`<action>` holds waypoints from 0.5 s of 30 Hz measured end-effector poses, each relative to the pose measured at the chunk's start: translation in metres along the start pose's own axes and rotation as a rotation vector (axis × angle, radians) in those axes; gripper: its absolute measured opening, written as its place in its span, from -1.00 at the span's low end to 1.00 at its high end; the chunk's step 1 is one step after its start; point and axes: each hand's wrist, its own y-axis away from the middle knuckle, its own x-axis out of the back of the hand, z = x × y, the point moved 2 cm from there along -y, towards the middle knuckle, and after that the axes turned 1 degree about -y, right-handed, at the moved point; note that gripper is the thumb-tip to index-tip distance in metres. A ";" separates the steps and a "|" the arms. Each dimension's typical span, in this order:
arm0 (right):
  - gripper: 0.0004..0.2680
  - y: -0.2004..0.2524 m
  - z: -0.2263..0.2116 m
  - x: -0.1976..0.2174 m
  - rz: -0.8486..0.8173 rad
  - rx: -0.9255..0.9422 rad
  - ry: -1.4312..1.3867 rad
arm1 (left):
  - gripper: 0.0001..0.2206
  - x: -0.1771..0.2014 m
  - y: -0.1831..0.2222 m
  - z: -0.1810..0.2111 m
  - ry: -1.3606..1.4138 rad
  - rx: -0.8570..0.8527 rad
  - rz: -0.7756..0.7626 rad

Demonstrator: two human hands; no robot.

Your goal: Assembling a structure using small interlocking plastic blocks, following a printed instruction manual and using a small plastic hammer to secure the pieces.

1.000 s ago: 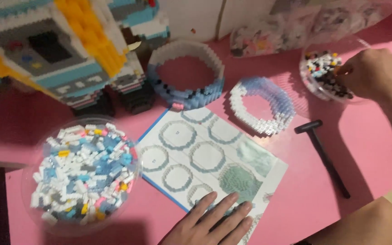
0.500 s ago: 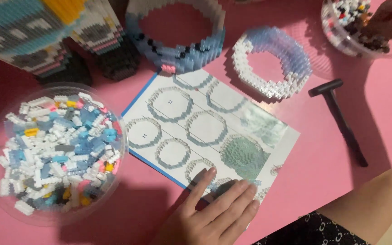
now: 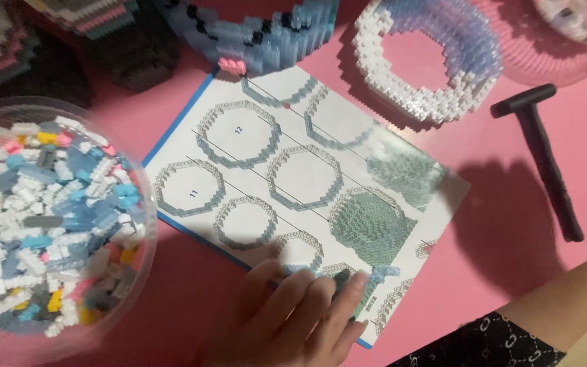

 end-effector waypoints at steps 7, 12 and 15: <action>-0.95 0.223 -0.504 -0.250 0.978 0.465 -0.115 | -0.64 -0.006 -0.014 0.004 -0.168 -0.095 -0.030; -0.90 0.222 -0.524 -0.256 1.026 0.601 -0.140 | -0.51 -0.015 -0.012 0.008 -0.098 -0.017 -0.117; -0.91 0.217 -0.527 -0.257 1.023 0.570 -0.131 | -0.54 -0.020 -0.009 0.008 -0.081 0.034 -0.133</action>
